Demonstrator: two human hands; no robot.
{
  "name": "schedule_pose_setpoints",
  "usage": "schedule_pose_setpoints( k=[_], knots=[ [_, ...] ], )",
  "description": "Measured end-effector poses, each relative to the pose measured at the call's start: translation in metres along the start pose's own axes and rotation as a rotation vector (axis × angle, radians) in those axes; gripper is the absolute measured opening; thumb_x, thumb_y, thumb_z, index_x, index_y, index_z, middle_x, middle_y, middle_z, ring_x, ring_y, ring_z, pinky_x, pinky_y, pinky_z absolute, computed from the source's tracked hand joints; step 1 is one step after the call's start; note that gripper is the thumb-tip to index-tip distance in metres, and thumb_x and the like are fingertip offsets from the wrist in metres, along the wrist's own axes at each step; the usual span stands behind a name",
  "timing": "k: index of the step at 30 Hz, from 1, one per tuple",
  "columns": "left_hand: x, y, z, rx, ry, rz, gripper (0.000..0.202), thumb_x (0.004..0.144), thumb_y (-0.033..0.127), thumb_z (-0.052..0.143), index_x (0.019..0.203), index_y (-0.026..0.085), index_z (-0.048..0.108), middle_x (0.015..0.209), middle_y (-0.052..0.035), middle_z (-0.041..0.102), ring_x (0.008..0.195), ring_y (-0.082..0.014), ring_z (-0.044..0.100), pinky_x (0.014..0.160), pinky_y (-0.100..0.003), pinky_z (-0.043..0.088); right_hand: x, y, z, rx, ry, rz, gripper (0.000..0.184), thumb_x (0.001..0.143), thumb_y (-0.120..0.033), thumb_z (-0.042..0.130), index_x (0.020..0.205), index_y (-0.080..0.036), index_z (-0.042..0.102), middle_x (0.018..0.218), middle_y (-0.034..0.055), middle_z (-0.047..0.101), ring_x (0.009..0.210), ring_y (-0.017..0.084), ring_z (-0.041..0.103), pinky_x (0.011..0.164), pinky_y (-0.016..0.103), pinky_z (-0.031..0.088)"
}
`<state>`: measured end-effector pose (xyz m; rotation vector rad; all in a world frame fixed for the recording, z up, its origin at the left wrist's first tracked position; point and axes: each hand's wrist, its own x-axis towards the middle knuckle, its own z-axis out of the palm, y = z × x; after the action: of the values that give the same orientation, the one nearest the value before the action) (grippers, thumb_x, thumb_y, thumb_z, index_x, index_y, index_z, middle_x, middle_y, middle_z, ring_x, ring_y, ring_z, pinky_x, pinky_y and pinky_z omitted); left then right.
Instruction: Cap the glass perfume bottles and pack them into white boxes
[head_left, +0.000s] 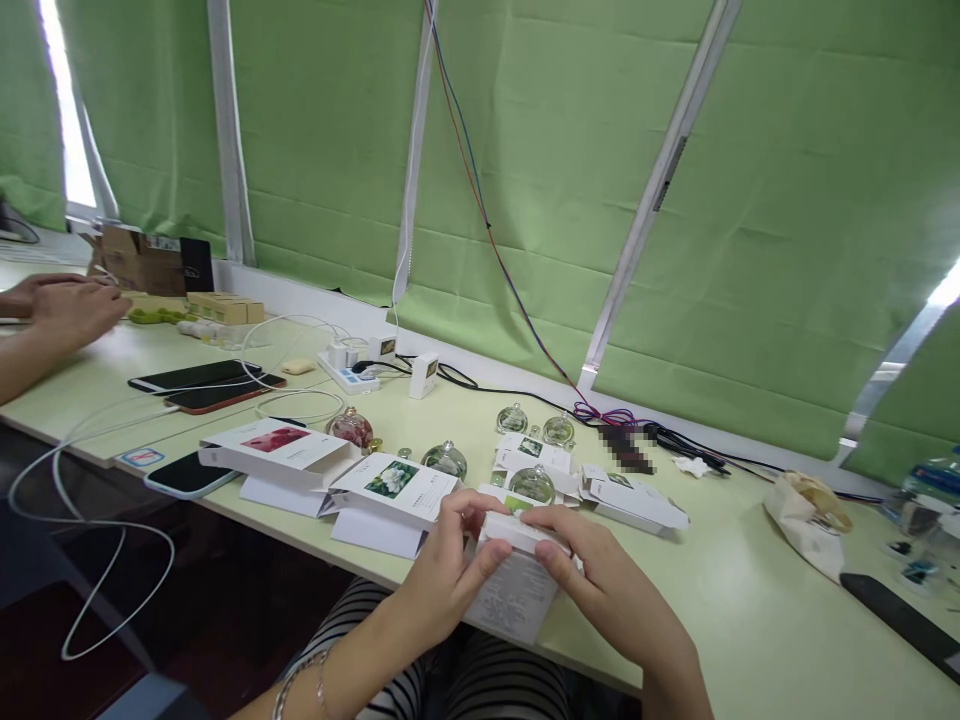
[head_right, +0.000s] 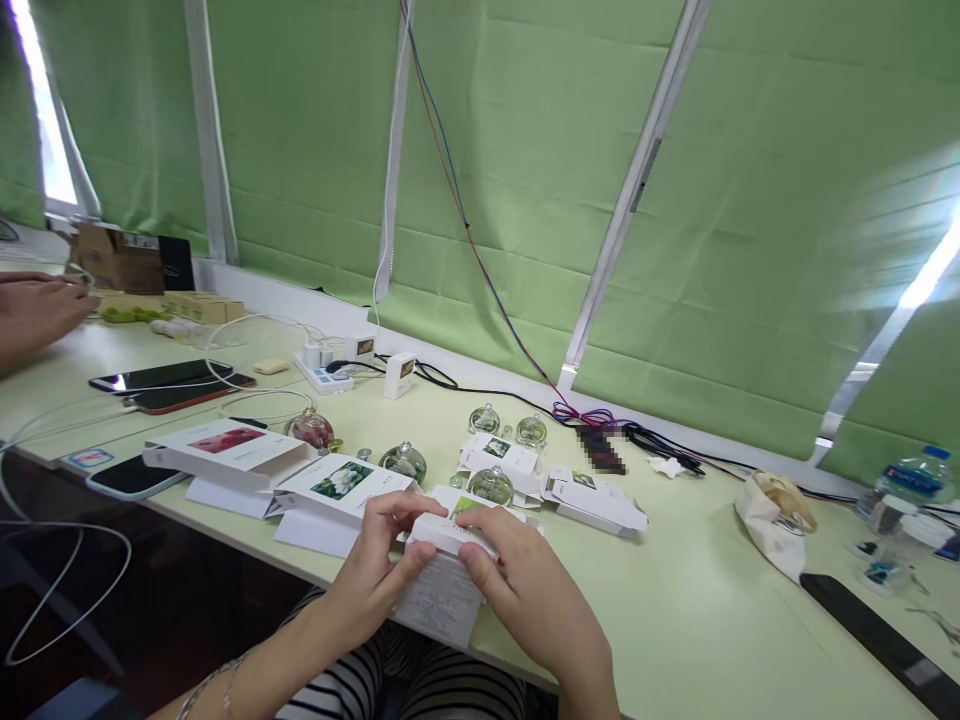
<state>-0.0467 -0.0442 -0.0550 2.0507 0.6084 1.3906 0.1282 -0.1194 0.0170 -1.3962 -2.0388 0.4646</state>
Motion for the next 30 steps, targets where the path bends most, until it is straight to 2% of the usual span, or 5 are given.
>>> schedule_pose_setpoints(
  k=[4, 11, 15, 19, 30],
  knots=[
    [0.003, 0.009, -0.005, 0.043, -0.110, 0.020, 0.023, 0.093, 0.038, 0.039, 0.102, 0.020, 0.049, 0.100, -0.0061, 0.057, 0.093, -0.0192, 0.053, 0.081, -0.031, 0.043, -0.002, -0.001, 0.000, 0.018, -0.052, -0.001, 0.034, 0.094, -0.040, 0.035, 0.120, -0.026, 0.051, 0.122, 0.0025, 0.057, 0.113, 0.018, 0.051, 0.096, 0.032, 0.038],
    [0.004, 0.006, -0.004, 0.000, -0.079, 0.144, 0.019, 0.094, 0.034, 0.037, 0.101, 0.022, 0.050, 0.104, -0.0064, 0.057, 0.103, -0.0196, 0.052, 0.090, -0.034, 0.041, -0.002, -0.003, 0.001, 0.002, -0.128, -0.015, 0.040, 0.096, -0.038, 0.028, 0.132, -0.029, 0.041, 0.126, 0.0022, 0.053, 0.119, 0.016, 0.046, 0.102, 0.033, 0.033],
    [0.002, -0.004, -0.002, -0.008, -0.070, 0.241, 0.019, 0.094, 0.034, 0.039, 0.104, 0.024, 0.052, 0.110, -0.0070, 0.055, 0.108, -0.0197, 0.049, 0.092, -0.035, 0.041, -0.004, -0.003, 0.003, 0.006, -0.105, 0.005, 0.034, 0.096, -0.039, 0.028, 0.124, -0.028, 0.043, 0.124, 0.0021, 0.053, 0.115, 0.015, 0.048, 0.098, 0.031, 0.036],
    [0.003, 0.000, -0.005, -0.020, -0.083, 0.200, 0.017, 0.094, 0.032, 0.040, 0.101, 0.022, 0.053, 0.107, -0.0075, 0.057, 0.105, -0.0196, 0.050, 0.089, -0.034, 0.042, -0.005, -0.004, 0.003, -0.005, -0.090, 0.058, 0.025, 0.095, -0.039, 0.028, 0.110, -0.027, 0.044, 0.111, 0.0009, 0.057, 0.101, 0.015, 0.054, 0.087, 0.028, 0.042],
    [0.007, 0.013, -0.008, 0.011, -0.106, 0.141, 0.016, 0.094, 0.028, 0.040, 0.089, 0.021, 0.053, 0.101, -0.0053, 0.059, 0.099, -0.0182, 0.053, 0.085, -0.030, 0.042, -0.003, -0.007, 0.004, -0.037, -0.062, 0.037, 0.021, 0.094, -0.033, 0.033, 0.106, -0.026, 0.048, 0.108, 0.0015, 0.060, 0.098, 0.017, 0.056, 0.085, 0.030, 0.044]
  ],
)
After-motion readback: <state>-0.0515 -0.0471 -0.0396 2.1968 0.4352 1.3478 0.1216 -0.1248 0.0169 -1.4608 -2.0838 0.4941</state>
